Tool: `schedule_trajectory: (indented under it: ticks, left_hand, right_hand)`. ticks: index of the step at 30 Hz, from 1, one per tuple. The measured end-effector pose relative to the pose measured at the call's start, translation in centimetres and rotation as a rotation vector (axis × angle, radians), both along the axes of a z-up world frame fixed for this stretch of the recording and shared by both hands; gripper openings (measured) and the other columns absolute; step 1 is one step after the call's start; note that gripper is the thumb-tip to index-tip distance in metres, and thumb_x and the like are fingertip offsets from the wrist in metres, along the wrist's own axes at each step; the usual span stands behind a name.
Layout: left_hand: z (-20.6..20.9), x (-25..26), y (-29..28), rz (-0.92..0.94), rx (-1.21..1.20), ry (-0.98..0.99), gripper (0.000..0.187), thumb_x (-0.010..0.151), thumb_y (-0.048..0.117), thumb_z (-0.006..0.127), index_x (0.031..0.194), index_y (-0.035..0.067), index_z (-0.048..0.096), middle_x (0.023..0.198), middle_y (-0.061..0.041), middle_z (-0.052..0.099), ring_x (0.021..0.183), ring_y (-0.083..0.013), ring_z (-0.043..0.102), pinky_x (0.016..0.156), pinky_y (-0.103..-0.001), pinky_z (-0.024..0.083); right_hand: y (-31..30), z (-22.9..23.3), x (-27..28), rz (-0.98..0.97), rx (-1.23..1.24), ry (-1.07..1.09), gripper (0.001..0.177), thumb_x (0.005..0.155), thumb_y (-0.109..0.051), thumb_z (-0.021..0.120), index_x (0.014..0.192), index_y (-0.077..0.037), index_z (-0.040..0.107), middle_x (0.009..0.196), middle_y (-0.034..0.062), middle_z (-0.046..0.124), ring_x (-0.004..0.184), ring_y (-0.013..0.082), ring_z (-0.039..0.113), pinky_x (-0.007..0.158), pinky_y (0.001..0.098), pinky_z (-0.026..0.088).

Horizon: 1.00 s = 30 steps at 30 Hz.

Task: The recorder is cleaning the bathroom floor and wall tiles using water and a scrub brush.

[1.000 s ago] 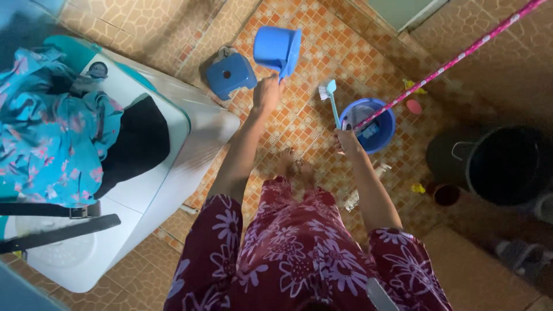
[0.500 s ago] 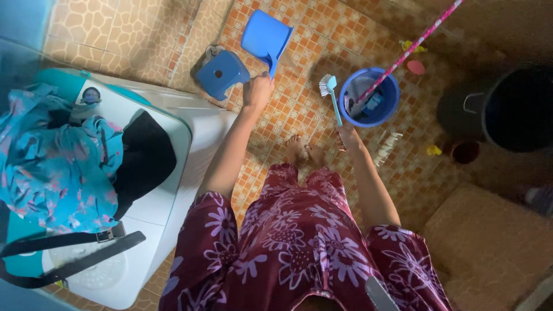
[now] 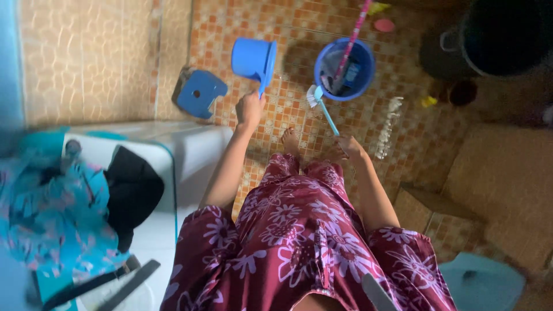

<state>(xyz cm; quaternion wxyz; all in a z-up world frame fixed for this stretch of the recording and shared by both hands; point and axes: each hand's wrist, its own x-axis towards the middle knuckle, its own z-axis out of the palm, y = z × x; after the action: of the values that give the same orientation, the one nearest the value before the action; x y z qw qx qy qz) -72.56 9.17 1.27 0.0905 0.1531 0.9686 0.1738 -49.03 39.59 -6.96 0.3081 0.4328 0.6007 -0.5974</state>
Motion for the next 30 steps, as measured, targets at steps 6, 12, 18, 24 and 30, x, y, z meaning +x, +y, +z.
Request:
schedule_trajectory:
  ticks: [6,12,18,24,30]
  left_hand:
    - [-1.6,5.0,5.8,-0.035,-0.014,-0.094,0.029,0.100,0.037,0.058,0.096,0.010,0.069,0.084,-0.018,0.072,0.079,-0.0429,0.069,0.068,-0.056,0.054]
    - [-4.8,10.9,13.1,-0.085,0.359,-0.350,0.035,0.106,0.034,0.051,0.090,0.007,0.066,0.069,-0.011,0.068,0.060,-0.0299,0.065,0.057,-0.047,0.050]
    - [-5.0,16.6,22.6,-0.156,0.448,-0.597,0.036,0.107,0.035,0.049,0.089,0.006,0.063,0.065,-0.005,0.063,0.048,-0.0153,0.058,0.047,-0.033,0.046]
    - [-8.3,22.1,31.5,-0.201,0.543,-0.898,0.037,0.108,0.036,0.047,0.094,0.004,0.060,0.070,-0.004,0.062,0.048,-0.0112,0.054,0.044,-0.028,0.042]
    - [-10.1,26.4,39.0,-0.198,0.559,-1.275,0.034,0.109,0.040,0.045,0.102,0.008,0.054,0.076,-0.004,0.059,0.049,-0.0086,0.047,0.042,-0.025,0.036]
  right_hand:
    - [3.1,-2.9,9.5,-0.253,-0.108,-0.047,0.033,0.099,-0.033,0.066,0.091,-0.001,0.065,0.063,0.0029,0.051,0.047,0.0158,0.045,0.038,0.0332,0.036]
    - [6.3,-1.7,19.5,-0.356,-0.085,-0.120,0.031,0.097,-0.038,0.066,0.085,-0.009,0.073,0.065,0.0016,0.055,0.047,0.0113,0.046,0.040,0.0292,0.037]
    - [9.7,-2.3,28.2,-0.528,-0.007,-0.122,0.044,0.098,-0.037,0.064,0.070,-0.004,0.058,0.053,0.0047,0.048,0.040,0.0169,0.041,0.037,0.0353,0.029]
    - [13.2,-0.8,34.7,-0.791,-0.048,-0.104,0.040,0.099,-0.035,0.061,0.072,-0.006,0.056,0.056,0.0037,0.045,0.042,0.0172,0.040,0.037,0.0360,0.027]
    - [14.9,-1.1,39.5,-0.971,-0.040,-0.125,0.038,0.100,-0.038,0.061,0.079,-0.007,0.057,0.061,0.0033,0.048,0.045,0.0159,0.041,0.038,0.0336,0.030]
